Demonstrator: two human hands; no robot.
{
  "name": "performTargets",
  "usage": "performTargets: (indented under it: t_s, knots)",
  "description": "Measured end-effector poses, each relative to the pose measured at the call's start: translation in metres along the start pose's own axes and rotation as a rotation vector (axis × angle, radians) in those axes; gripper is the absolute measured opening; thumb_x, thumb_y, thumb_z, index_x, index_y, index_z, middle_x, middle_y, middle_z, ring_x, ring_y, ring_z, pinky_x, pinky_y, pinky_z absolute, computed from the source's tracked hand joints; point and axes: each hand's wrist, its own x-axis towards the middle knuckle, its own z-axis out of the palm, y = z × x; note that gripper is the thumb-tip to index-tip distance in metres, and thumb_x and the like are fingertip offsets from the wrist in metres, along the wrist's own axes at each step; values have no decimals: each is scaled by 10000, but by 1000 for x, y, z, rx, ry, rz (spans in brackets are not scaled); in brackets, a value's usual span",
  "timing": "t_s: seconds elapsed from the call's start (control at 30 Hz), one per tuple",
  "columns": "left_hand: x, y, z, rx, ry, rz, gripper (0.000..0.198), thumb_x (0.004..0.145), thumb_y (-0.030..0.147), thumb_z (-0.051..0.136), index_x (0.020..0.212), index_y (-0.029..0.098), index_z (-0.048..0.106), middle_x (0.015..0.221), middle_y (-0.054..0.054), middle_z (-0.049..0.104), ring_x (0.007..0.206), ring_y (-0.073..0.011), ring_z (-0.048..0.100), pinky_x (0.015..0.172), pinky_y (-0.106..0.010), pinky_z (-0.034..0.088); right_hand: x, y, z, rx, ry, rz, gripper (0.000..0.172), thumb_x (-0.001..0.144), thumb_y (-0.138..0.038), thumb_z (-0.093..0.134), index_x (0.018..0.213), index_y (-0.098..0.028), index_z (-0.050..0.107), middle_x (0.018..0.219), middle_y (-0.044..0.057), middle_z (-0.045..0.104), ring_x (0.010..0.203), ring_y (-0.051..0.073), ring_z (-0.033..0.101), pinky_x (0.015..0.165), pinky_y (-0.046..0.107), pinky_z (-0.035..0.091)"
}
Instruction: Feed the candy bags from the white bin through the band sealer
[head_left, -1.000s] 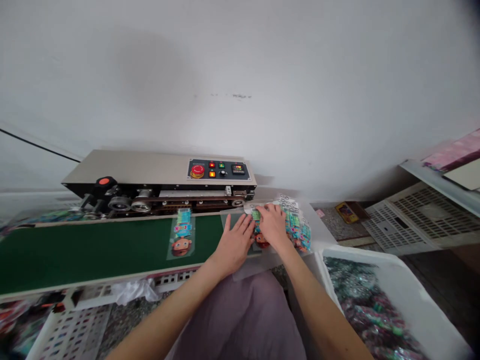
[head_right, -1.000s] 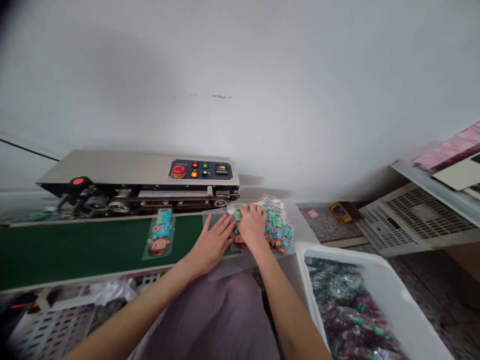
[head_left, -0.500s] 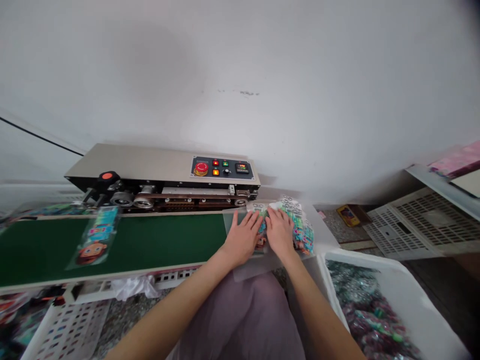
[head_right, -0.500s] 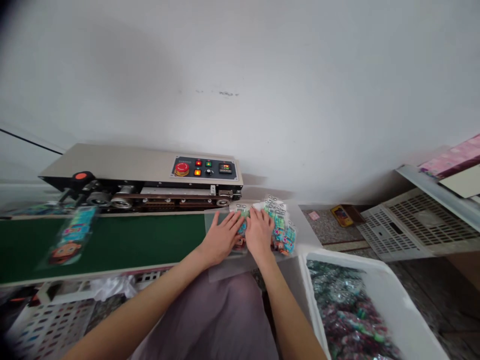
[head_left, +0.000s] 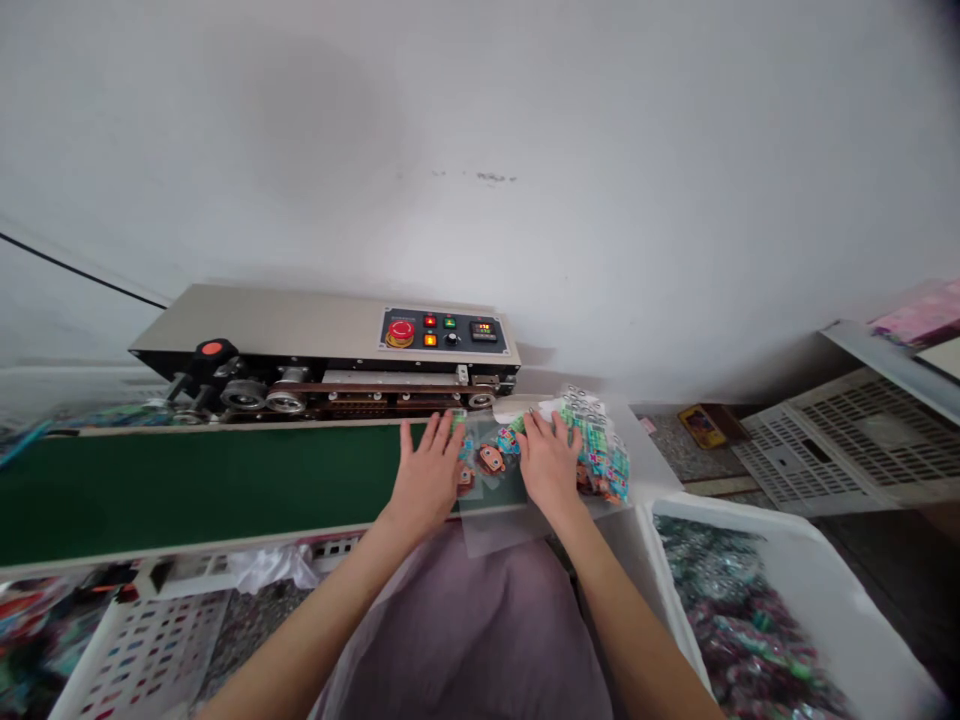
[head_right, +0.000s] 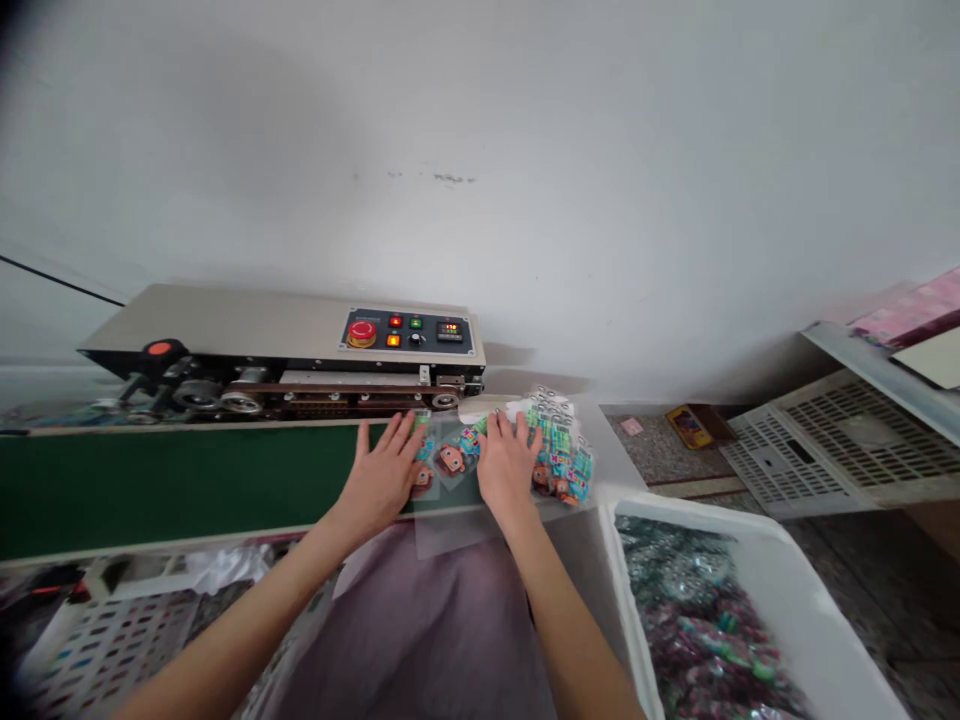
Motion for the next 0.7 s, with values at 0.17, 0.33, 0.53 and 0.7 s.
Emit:
performTargets:
  t_s: [0.17, 0.33, 0.53, 0.7]
  knots:
    - [5, 7, -9, -26, -26, 132, 542, 938, 125, 363, 1469, 111, 468, 1609, -151, 360, 1510, -299, 287, 1218, -649, 115, 4, -2, -1, 21, -22, -63, 427, 1014, -253, 391, 1405, -192, 551, 1484, 90, 553, 1413, 338, 362, 1121, 564, 208]
    - [22, 30, 8, -112, -78, 357, 509, 1011, 219, 327, 1509, 169, 415, 1621, -101, 353, 1506, -278, 296, 1202, -636, 207, 4, 9, -8, -38, 46, -59, 357, 962, -282, 528, 1291, -198, 638, 1369, 114, 627, 1270, 333, 455, 1037, 487, 294]
    - [5, 48, 0, -101, -66, 163, 473, 1035, 309, 372, 1462, 140, 484, 1548, -155, 465, 1394, -318, 461, 1098, -502, 399, -1, 4, -4, 33, 30, -97, 308, 970, -266, 515, 1213, -231, 700, 1184, 89, 681, 1058, 268, 506, 911, 387, 356]
    - [7, 37, -2, -103, -45, 269, 462, 1045, 331, 352, 1451, 166, 497, 1562, -131, 450, 1397, -300, 442, 1156, -564, 320, 3, 7, 4, 114, -5, -161, 350, 987, -216, 471, 1263, -243, 685, 1284, 57, 669, 1101, 245, 506, 918, 369, 368]
